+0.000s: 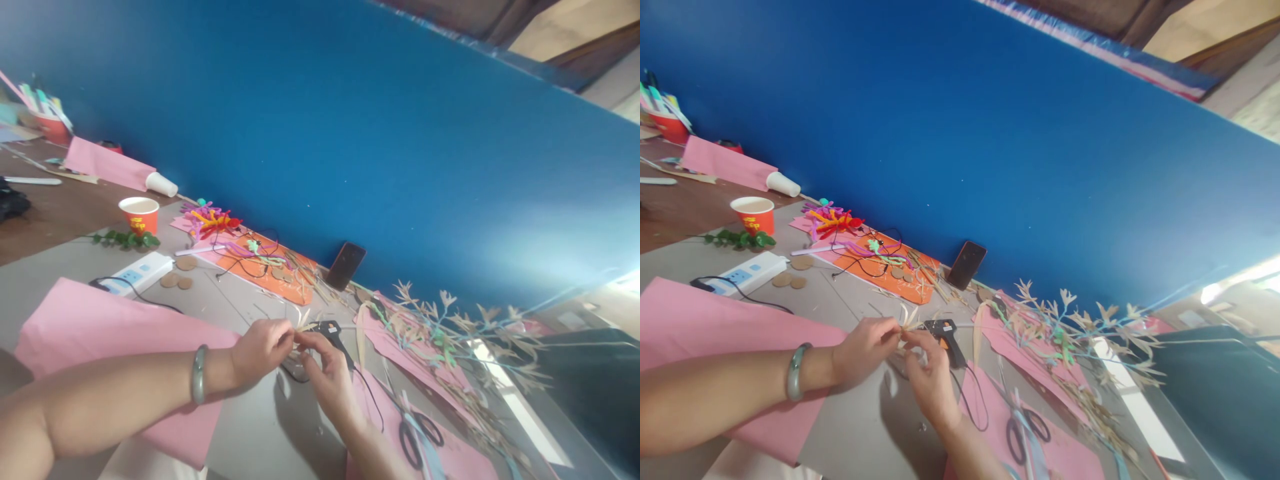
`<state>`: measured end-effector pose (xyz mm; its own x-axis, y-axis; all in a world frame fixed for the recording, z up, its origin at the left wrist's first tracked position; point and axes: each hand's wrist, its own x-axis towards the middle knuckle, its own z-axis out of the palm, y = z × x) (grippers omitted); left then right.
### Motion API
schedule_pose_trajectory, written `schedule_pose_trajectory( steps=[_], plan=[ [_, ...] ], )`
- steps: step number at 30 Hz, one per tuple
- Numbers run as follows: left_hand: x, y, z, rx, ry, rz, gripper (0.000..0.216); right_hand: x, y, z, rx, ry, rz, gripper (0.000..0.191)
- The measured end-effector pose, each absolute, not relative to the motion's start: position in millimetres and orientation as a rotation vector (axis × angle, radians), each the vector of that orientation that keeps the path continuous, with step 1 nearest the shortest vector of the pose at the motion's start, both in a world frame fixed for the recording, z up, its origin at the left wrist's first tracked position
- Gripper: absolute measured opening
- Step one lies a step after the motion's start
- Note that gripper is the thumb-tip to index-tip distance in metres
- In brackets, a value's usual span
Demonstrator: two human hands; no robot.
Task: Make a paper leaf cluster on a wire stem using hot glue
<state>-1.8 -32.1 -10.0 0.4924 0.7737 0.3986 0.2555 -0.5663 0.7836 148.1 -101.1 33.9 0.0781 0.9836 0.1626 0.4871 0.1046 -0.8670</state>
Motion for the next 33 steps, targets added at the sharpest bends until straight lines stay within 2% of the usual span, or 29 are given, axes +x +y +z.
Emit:
schedule_pose_trajectory(
  steps=[12,16,22,33],
  plan=[
    [-3,-29,0,1.853,0.866,1.003,0.02,155,-96,29,-1.432,-1.335,0.882,0.024],
    [0,-22,-3,1.635,0.804,0.967,0.021,156,-93,23,-1.477,-1.228,0.79,0.027],
    [7,-18,-3,1.314,0.702,0.967,0.018,149,-89,23,-1.588,-1.357,0.633,0.02],
    [8,-28,4,1.172,0.705,0.857,0.02,145,-88,14,-1.582,-1.331,0.557,0.02]
  ],
)
